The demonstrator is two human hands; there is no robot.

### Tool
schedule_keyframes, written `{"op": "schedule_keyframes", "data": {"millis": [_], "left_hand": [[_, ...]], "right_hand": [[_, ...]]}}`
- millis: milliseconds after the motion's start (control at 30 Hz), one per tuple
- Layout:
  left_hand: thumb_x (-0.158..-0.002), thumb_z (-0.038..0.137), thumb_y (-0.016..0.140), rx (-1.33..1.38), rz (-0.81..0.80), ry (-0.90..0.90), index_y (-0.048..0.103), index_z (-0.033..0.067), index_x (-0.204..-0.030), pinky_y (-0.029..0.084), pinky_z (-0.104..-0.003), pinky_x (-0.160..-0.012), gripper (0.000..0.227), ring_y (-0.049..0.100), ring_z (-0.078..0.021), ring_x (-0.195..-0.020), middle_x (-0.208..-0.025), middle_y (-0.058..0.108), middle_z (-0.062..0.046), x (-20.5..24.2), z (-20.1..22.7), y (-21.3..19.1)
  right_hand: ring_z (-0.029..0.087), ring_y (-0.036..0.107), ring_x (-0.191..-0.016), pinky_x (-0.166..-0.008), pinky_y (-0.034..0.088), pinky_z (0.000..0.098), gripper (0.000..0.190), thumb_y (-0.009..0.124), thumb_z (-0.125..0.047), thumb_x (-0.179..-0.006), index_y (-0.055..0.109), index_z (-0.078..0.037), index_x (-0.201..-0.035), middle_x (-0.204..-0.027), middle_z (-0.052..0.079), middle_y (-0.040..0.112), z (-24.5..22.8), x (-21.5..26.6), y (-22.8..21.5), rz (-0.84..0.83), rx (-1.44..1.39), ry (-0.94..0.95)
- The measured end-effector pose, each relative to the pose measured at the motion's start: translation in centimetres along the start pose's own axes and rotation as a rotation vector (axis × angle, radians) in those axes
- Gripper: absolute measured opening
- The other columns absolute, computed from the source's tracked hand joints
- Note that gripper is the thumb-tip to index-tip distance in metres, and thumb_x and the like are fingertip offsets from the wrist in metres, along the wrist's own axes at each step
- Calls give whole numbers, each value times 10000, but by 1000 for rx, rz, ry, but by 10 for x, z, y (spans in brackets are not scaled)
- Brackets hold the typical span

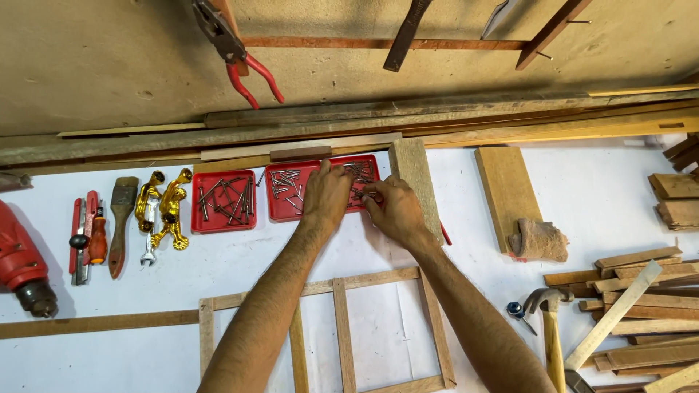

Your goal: Assembling a wooden frame by measuring, sanding, and nailing wooden strips.

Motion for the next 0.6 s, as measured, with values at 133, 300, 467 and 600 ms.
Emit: {"op": "schedule_keyframes", "data": {"millis": [133, 300, 467, 600], "left_hand": [[-811, -3, 752, -84, -98, 9, 741, 40, -1062, 498, -463, -1037, 255, 548, -264, -1230, -1174, 671, -113, -4, 3, -4], [-906, 88, 644, -189, -136, 89, 588, -59, -1261, 466, -451, -1048, 388, 508, -298, -1201, -1250, 583, -178, -8, 12, 7], [-901, 17, 632, -167, -195, 93, 560, -98, -1252, 465, -447, -1049, 376, 503, -310, -1196, -1244, 573, -216, -9, 9, 6], [-888, -114, 597, 29, -154, 84, 566, -72, -1192, 490, -420, -1053, 308, 537, -298, -1131, -1198, 606, -198, -7, 6, 7]], "right_hand": [[164, 625, -695, -628, 603, 334, 201, 735, -197, -926, 785, -91, -1089, -818, 74, 640, -5, -2, -14, -49, -39, 62], [158, 600, -677, -597, 559, 339, 178, 727, -187, -948, 792, -100, -1090, -782, 56, 637, -1, 2, -28, -49, -37, 73], [137, 593, -675, -592, 549, 317, 185, 724, -182, -944, 785, -85, -1089, -787, 47, 624, 5, 7, -37, -13, -37, 14], [139, 585, -664, -594, 546, 318, 184, 738, -196, -935, 787, -81, -1069, -751, 47, 608, 6, 13, -38, -19, -44, 43]]}}
Point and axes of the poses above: each hand's wrist, its own x-axis away from the middle knuckle, its own y-axis out of the palm, z = x × y, the point moved 6 cm from there along -x, towards the middle knuckle
